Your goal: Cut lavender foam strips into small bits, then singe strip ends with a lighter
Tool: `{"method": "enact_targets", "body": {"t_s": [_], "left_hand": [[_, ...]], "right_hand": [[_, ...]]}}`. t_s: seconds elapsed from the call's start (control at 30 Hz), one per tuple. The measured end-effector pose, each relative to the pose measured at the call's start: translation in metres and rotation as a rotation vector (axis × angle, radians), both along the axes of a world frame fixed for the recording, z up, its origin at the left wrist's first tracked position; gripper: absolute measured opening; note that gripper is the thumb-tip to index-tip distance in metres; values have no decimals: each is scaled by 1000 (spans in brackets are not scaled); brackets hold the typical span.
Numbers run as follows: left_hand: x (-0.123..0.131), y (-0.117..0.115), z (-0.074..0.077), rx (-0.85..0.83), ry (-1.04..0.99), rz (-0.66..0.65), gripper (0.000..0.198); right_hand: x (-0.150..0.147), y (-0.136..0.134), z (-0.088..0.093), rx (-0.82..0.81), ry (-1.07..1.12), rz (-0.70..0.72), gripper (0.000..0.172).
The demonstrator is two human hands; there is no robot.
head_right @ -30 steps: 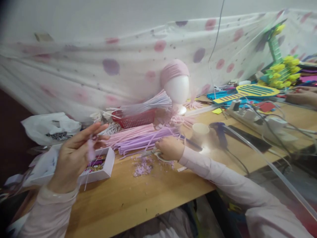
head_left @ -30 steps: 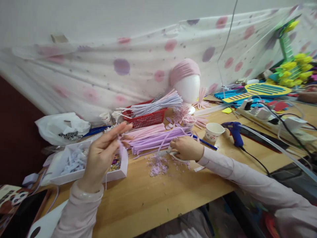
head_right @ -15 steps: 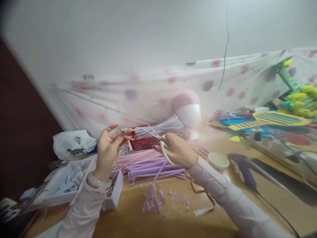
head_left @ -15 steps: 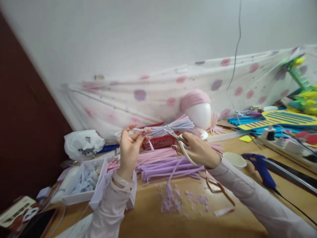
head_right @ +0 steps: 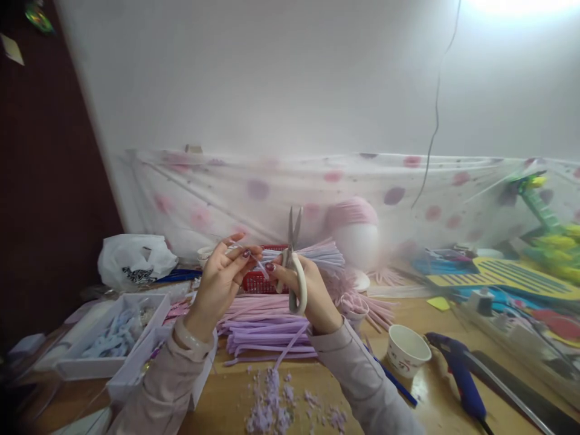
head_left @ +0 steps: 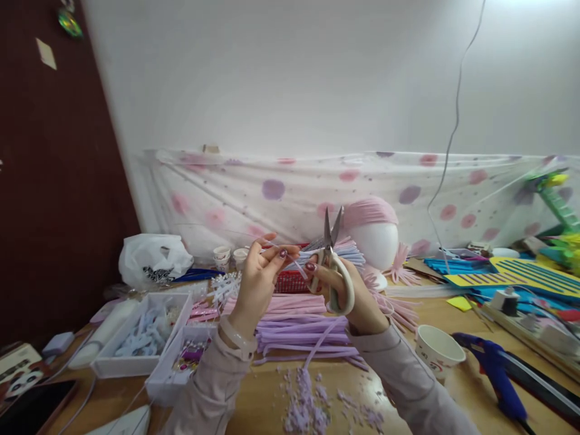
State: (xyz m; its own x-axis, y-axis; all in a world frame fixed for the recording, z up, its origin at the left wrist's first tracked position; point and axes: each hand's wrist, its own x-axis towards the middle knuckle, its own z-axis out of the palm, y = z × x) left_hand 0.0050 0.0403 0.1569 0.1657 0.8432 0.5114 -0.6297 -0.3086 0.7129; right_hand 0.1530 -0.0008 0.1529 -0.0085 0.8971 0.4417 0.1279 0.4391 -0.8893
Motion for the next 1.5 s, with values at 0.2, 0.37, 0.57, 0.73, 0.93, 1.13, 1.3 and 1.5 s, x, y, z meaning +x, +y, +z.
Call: {"method": "enact_targets", "body": {"t_s": [0.2, 0.37, 0.57, 0.73, 0.93, 1.13, 1.3, 1.5], "left_hand": [[2, -4, -6, 69, 94, 24, 26], [3, -8, -4, 65, 105, 44, 26], [1, -13, 2, -16, 44, 24, 23], [-6, -8, 4, -11, -42, 186, 23], [-13, -7, 4, 67, -87, 289, 17], [-13, -11, 5, 95, -61, 232, 15], [-9, -10, 2, 101, -110, 224, 17], [-3, -11, -1, 125, -153, 255, 17]], "right_hand": [[-5, -1, 0, -37, 28, -17, 32], [-4, -3, -2, -8, 31, -16, 32], [-1, -5, -1, 16, -54, -3, 34], [11, -10, 1, 293, -420, -280, 32], [16, -18, 4, 449, -940, -485, 36], [16, -23, 6, 406, -1062, -488, 35], [16, -24, 7, 391, -1064, -435, 39], [16, -24, 10, 389, -1006, -369, 41]]}}
